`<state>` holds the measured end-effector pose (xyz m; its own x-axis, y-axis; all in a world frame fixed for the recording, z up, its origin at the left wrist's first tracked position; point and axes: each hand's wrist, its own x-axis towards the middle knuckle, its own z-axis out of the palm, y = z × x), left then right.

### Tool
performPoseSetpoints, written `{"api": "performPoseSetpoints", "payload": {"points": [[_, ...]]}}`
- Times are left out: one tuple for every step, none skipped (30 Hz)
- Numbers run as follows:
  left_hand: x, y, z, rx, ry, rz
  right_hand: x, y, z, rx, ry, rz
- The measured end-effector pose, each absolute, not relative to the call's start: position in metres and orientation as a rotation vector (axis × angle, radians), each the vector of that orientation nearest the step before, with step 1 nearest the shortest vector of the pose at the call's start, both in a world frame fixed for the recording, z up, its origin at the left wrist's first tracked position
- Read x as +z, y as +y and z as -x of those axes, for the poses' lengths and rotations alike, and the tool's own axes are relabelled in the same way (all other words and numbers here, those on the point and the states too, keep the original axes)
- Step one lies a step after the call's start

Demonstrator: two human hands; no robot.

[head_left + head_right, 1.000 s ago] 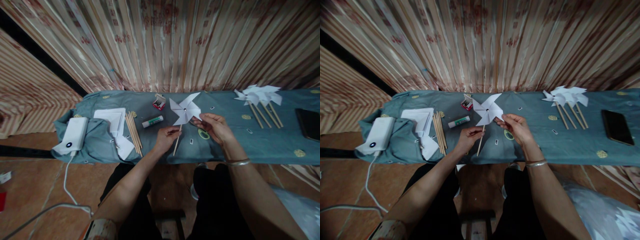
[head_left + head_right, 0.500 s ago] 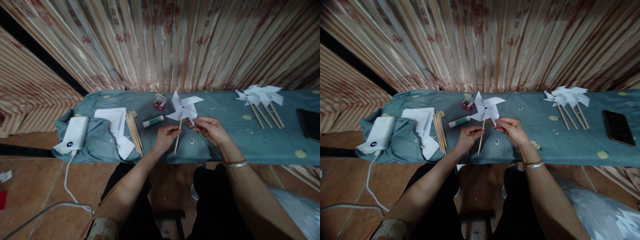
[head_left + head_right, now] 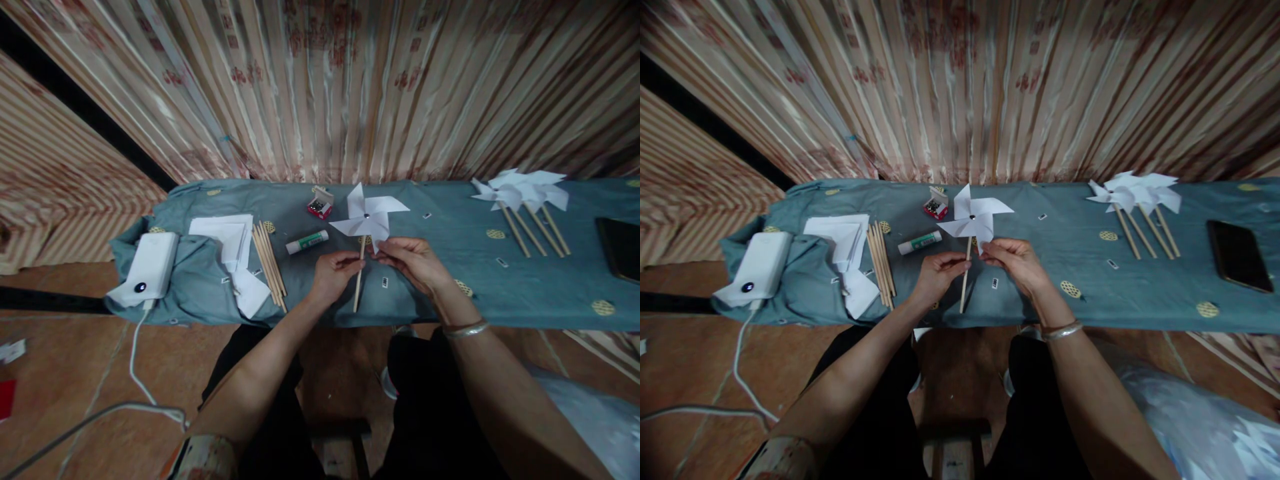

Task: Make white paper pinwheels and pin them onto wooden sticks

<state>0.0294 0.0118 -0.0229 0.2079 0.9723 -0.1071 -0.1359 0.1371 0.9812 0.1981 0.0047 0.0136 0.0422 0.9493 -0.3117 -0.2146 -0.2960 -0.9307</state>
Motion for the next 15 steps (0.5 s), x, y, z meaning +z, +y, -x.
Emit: {"api": "performPoseSetpoints", "payload": {"points": [[-0.0228,0.0115,-0.0294,1.042,1.005,-1.092,0.0140,0.0047,-0.1974,1.462,-0.833,1.307],[-0.0225,0.0112,-0.0296,1.044,1.000,-1.080,0.0143,0.0047,-0.1966,1.460,-0.833,1.309],[-0.0221,0.0109,-0.0300,1.045,0.995,-1.067,0.0147,0.0048,-0.1958,1.456,-0.836,1.311],[-0.0216,0.0106,-0.0304,1.044,0.989,-1.053,0.0151,0.0049,-0.1950,1.449,-0.841,1.313],[-0.0210,0.0104,-0.0309,1.044,0.984,-1.040,0.0154,0.0051,-0.1942,1.443,-0.849,1.316],[-0.0205,0.0102,-0.0313,1.042,0.981,-1.032,0.0156,0.0052,-0.1934,1.436,-0.858,1.320],[-0.0199,0.0100,-0.0316,1.040,0.979,-1.031,0.0157,0.0054,-0.1926,1.429,-0.869,1.325],[-0.0196,0.0099,-0.0317,1.039,0.978,-1.034,0.0155,0.0055,-0.1919,1.423,-0.880,1.330],[-0.0194,0.0099,-0.0317,1.041,0.980,-1.039,0.0151,0.0056,-0.1912,1.418,-0.889,1.333],[-0.0195,0.0099,-0.0316,1.043,0.981,-1.046,0.0146,0.0057,-0.1906,1.413,-0.898,1.337],[-0.0198,0.0099,-0.0315,1.042,0.982,-1.054,0.0138,0.0058,-0.1901,1.409,-0.904,1.340],[-0.0203,0.0100,-0.0313,1.040,0.983,-1.062,0.0130,0.0059,-0.1898,1.405,-0.909,1.343],[-0.0208,0.0102,-0.0311,1.039,0.986,-1.069,0.0122,0.0060,-0.1896,1.403,-0.911,1.346],[-0.0213,0.0103,-0.0310,1.037,0.986,-1.075,0.0114,0.0061,-0.1894,1.402,-0.912,1.348],[-0.0218,0.0105,-0.0310,1.033,0.985,-1.080,0.0108,0.0062,-0.1893,1.401,-0.912,1.348]]}}
